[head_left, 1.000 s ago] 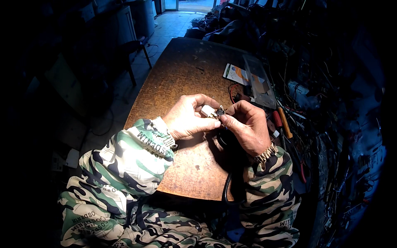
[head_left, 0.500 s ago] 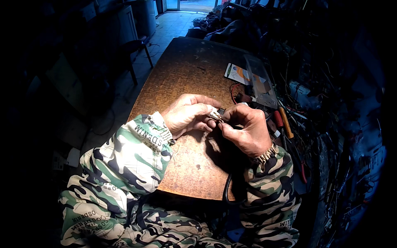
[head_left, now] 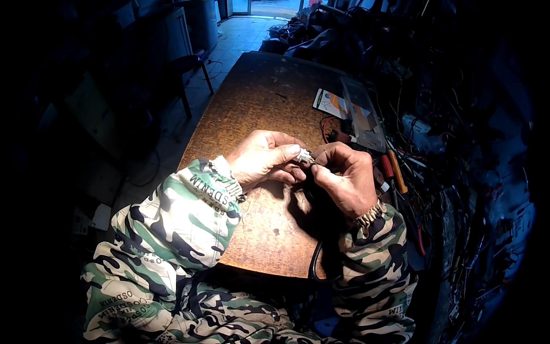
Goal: The person sits at a workbench and assembles small electrical connectors and wires. They insert wires into a white plastic connector, then attach a black connector and a brown component, manipulating the parts by hand throughout.
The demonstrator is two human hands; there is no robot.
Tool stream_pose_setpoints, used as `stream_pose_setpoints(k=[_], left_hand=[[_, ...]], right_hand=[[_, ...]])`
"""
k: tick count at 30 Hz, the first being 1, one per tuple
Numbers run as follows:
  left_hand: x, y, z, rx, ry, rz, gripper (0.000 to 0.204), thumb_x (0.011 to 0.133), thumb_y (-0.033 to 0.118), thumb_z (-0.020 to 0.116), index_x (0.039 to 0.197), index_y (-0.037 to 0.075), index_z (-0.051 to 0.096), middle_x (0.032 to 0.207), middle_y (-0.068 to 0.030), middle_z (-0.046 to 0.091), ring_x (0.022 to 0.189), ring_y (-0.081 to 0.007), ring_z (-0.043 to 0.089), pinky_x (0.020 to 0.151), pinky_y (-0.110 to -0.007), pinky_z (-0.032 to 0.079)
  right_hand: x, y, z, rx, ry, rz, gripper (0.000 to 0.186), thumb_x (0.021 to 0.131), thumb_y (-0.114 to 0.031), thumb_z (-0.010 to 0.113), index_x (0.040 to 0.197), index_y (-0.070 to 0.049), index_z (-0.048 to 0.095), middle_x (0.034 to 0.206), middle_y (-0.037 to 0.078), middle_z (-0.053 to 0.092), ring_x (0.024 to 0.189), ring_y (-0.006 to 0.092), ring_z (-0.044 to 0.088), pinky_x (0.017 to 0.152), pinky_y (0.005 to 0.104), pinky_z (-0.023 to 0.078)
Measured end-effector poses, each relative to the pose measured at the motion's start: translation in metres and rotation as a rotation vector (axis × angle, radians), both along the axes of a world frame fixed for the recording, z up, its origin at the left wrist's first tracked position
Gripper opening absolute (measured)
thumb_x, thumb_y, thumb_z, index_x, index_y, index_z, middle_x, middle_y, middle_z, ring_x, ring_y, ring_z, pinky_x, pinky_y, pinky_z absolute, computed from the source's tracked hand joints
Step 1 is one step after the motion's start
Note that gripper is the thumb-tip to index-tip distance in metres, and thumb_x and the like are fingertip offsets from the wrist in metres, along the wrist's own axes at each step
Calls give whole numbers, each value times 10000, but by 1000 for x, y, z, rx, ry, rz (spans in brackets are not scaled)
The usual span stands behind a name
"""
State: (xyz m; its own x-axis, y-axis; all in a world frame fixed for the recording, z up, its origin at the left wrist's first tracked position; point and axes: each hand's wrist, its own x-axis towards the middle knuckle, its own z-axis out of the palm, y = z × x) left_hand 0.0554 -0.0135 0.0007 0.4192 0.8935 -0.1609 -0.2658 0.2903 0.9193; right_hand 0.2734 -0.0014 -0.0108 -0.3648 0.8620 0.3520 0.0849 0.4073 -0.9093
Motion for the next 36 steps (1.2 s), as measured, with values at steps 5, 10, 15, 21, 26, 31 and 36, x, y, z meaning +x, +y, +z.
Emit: stream_pose_setpoints(k=[5,10,15,21,26,31,36], left_hand=[[5,-1,-3,-9,15,36,335,1002,220,601,1181,-62,567,1048,-180,688,867,-221,727,728,-269,623],[4,1,-6,13,15,45,323,1009,227,591,1166,-55,576,1025,-170,691,852,-210,727,718,-259,620],[5,-1,-1,12,15,48,355,1015,225,580,1226,-60,562,1030,-153,691,848,-203,725,733,-264,619],[5,-3,4,41,9,57,420,1026,203,554,1337,-72,494,1102,-151,673,891,-192,717,777,-271,619],[7,0,2,2,-79,71,386,1008,152,577,1324,-60,513,1093,-150,678,901,-188,715,801,-283,626],[3,-4,2,-43,-183,77,291,960,114,653,1210,-25,602,1014,-116,699,875,-165,706,767,-279,622],[6,-5,6,12,-94,80,298,935,101,680,1199,-16,607,996,-84,693,827,-132,686,751,-276,603]], right_hand=[[2,-2,4,-125,33,17,81,785,-19,696,801,53,661,754,78,672,680,111,615,636,272,505],[0,3,-6,190,-74,-46,89,777,-24,732,820,45,695,770,100,682,694,166,644,635,290,509],[0,1,-3,348,-124,-111,93,782,-27,753,857,12,715,821,118,673,709,215,662,635,303,516],[-9,-6,1,491,-119,-197,96,785,4,754,874,-1,718,862,128,670,737,233,689,613,305,538],[-9,-7,-2,456,-63,-219,114,784,4,776,882,13,718,844,126,680,758,203,695,629,282,541],[-7,-5,2,-137,330,15,100,873,-36,743,932,42,722,893,83,718,790,114,663,703,241,537],[-7,-6,1,-146,345,-64,98,886,-27,701,941,53,686,837,88,715,737,105,660,686,239,534]])
